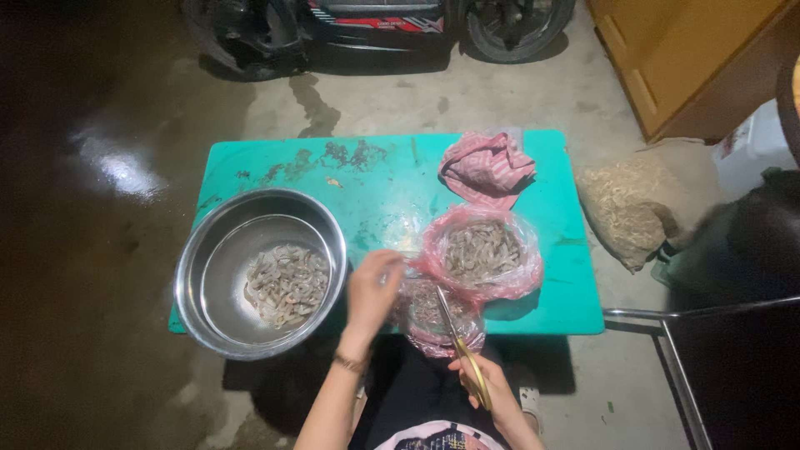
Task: The person uses scissors to trim the heads and tails of raw shrimp one by one. Trimmed shrimp are placed into a metal bowl while the person continues working through a plastic bag of shrimp on a green table.
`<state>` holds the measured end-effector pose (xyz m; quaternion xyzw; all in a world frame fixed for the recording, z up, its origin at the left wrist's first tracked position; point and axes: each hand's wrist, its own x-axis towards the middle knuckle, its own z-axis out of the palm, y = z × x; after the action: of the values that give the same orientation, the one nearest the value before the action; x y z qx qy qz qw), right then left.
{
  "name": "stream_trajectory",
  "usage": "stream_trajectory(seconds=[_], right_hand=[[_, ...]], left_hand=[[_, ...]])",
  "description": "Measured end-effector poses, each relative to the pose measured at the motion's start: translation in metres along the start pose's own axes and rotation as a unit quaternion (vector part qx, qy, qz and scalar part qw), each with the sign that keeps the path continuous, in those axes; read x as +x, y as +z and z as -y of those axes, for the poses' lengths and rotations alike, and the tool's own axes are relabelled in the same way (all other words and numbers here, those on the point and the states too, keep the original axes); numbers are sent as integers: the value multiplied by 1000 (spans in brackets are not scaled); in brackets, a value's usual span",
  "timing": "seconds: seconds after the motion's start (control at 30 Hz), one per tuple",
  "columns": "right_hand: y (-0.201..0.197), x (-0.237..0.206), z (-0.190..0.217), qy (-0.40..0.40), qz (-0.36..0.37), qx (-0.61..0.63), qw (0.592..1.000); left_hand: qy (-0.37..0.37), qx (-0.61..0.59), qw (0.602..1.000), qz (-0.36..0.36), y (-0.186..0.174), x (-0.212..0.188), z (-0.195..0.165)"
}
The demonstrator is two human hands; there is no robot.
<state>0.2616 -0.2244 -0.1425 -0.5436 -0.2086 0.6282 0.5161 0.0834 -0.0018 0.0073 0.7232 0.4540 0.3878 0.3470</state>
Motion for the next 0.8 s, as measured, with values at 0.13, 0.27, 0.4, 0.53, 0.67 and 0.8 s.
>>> stream_trajectory(seconds=[0.13, 0.27, 0.4, 0.53, 0.67, 0.8], right_hand=[[-7, -7, -1, -7, -8, 2, 1000], [-12, -13, -6, 2, -26, 3, 1000], [-14, -13, -9, -11, -20, 21, 1000], [-16, -13, -10, 0, -28, 21, 999], [-16, -13, -9, -8, -30, 27, 999], [-14, -14, -6, 4, -38, 25, 999]], left_hand=[[103, 58, 991, 58, 73, 32, 6], [140, 93, 981, 94, 127, 60, 16], [194, 190, 957, 99, 165, 86, 23], [201, 315, 922, 99, 184, 100, 21], [155, 320, 928, 114, 186, 99, 19], [162, 296, 933, 123, 176, 95, 12]])
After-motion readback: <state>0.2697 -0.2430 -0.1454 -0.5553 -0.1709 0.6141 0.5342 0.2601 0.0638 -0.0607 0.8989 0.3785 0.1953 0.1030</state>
